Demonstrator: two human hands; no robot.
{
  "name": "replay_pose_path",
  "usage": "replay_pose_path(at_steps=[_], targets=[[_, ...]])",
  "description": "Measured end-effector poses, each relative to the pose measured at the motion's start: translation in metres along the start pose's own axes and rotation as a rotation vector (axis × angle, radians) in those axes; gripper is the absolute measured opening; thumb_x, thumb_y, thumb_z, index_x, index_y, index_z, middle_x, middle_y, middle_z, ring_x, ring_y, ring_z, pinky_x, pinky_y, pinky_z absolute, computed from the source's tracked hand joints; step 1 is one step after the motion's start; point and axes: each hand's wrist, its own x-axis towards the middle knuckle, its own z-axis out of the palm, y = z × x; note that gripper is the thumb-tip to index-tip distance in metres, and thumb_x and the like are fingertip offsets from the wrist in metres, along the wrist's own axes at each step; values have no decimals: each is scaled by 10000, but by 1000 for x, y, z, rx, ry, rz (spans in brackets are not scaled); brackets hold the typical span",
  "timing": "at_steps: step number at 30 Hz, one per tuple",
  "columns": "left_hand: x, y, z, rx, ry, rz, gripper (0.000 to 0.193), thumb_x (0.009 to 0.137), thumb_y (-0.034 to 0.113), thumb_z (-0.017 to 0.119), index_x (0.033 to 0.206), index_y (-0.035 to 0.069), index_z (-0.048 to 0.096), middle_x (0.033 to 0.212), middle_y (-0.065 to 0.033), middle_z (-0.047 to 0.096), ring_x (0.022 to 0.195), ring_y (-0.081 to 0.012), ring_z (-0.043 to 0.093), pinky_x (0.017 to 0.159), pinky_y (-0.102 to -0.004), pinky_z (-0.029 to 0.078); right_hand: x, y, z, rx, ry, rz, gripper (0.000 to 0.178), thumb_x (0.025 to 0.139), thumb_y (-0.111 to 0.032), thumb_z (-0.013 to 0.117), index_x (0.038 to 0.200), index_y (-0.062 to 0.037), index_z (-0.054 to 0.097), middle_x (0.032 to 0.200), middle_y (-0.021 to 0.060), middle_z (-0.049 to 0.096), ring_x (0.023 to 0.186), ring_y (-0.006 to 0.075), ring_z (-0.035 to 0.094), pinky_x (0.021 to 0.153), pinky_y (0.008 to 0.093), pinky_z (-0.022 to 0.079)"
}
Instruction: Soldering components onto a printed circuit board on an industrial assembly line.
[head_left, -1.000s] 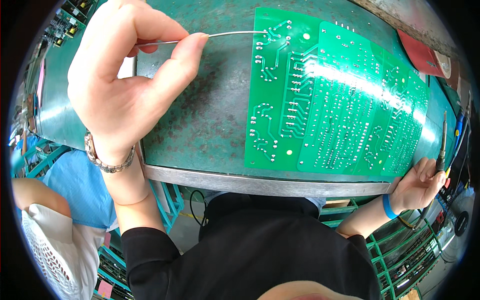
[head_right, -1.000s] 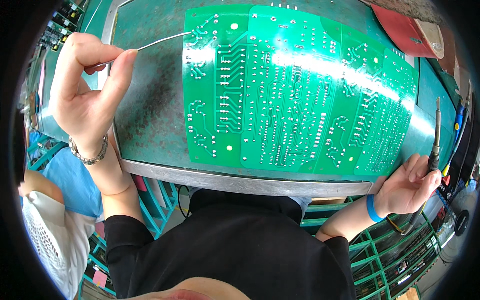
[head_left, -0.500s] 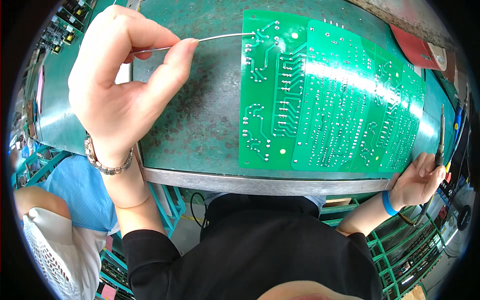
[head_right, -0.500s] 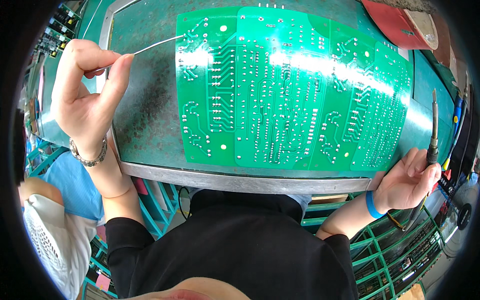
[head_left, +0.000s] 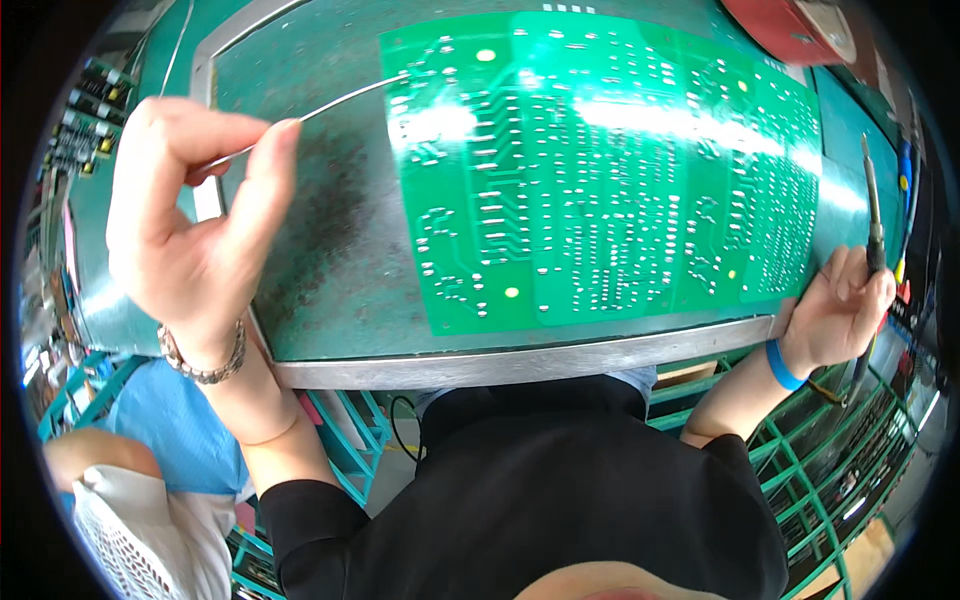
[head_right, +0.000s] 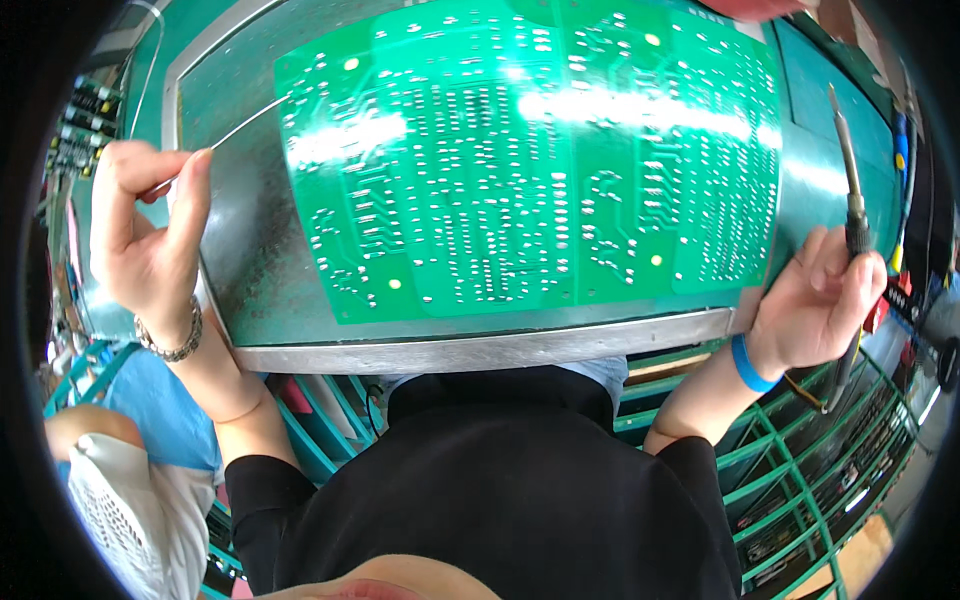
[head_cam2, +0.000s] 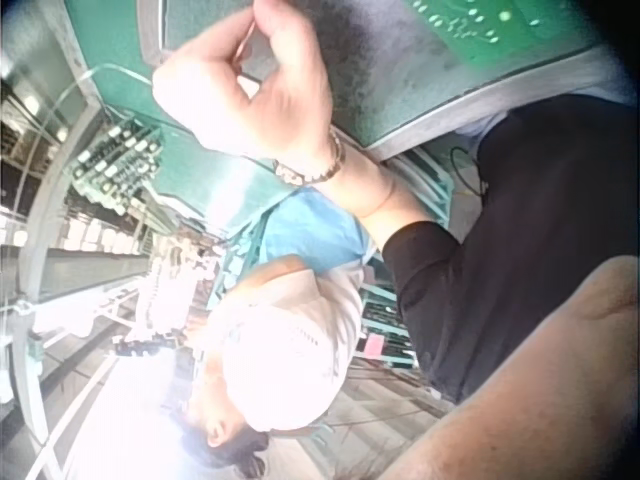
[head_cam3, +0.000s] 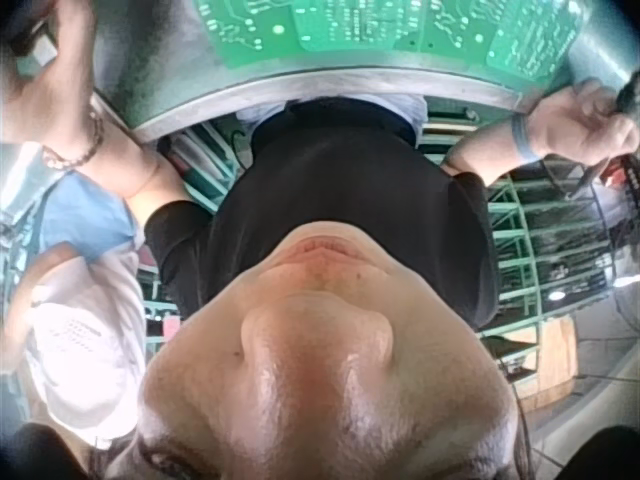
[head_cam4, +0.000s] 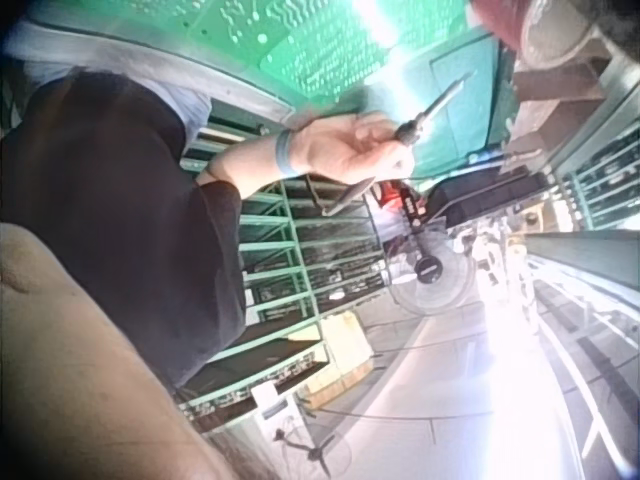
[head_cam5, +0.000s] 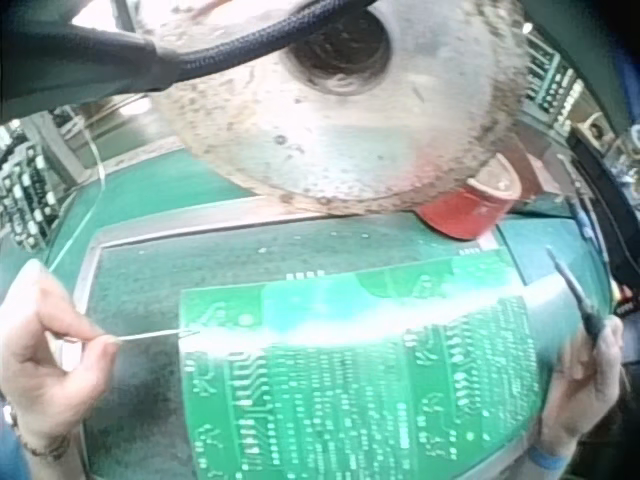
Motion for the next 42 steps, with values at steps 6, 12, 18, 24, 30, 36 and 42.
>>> replay_pose_path(at_steps=[6, 12, 18, 24, 30, 36, 42], targets=[[-1, 4, 2, -7, -24, -30, 169, 653, -44, 716, 707, 27, 573, 659, -15, 513, 561, -87, 398, 489, -198, 292, -2, 0, 2, -54, -13, -12, 129, 867, -118, 462, 826, -25, 542, 601, 16, 351, 539, 92, 285, 507, 237, 223], [-3, 4, 4, -18, 6, 3, 175, 654, -59, 716, 713, 14, 568, 667, -25, 516, 567, -94, 412, 492, -201, 296, -1, 0, 4, -47, -17, -31, 150, 867, -114, 465, 805, -22, 566, 604, 14, 365, 542, 90, 289, 506, 237, 220], [-3, 12, 2, -65, -64, 21, 163, 670, -73, 694, 805, -31, 612, 695, -66, 556, 606, -125, 446, 525, -215, 337, -3, 0, 12, -122, 131, -41, 249, 868, -122, 470, 628, -56, 464, 581, -17, 295, 544, 86, 265, 522, 248, 206], [0, 20, 2, -169, -114, 9, 156, 693, -61, 647, 846, -53, 619, 754, -88, 584, 642, -155, 466, 549, -226, 366, -1, 0, 12, -87, -2, -59, 199, 863, -117, 450, 703, -34, 535, 589, 1, 337, 535, 91, 280, 510, 248, 210], [-1, 22, 8, -71, -111, 115, 211, 638, -75, 665, 842, -30, 631, 722, -68, 584, 631, -179, 469, 590, -271, 370, -3, 0, 3, -101, -37, -48, 195, 867, -130, 443, 712, -35, 513, 595, 5, 336, 532, 90, 272, 513, 249, 209], [3, 21, 4, 32, -119, 166, 216, 646, -72, 673, 853, -26, 632, 709, -60, 572, 629, -168, 465, 569, -255, 352, 0, -1, 5, -98, -39, -45, 186, 869, -135, 444, 738, -29, 520, 596, 8, 341, 534, 88, 271, 515, 247, 210], [-5, 20, 13, -229, 8, -46, 202, 688, -99, 632, 868, -14, 596, 772, -76, 559, 660, -137, 444, 535, -217, 323, 0, 0, 7, -78, 2, -23, 167, 865, -127, 454, 754, -27, 528, 596, 8, 349, 537, 88, 278, 510, 244, 214]])
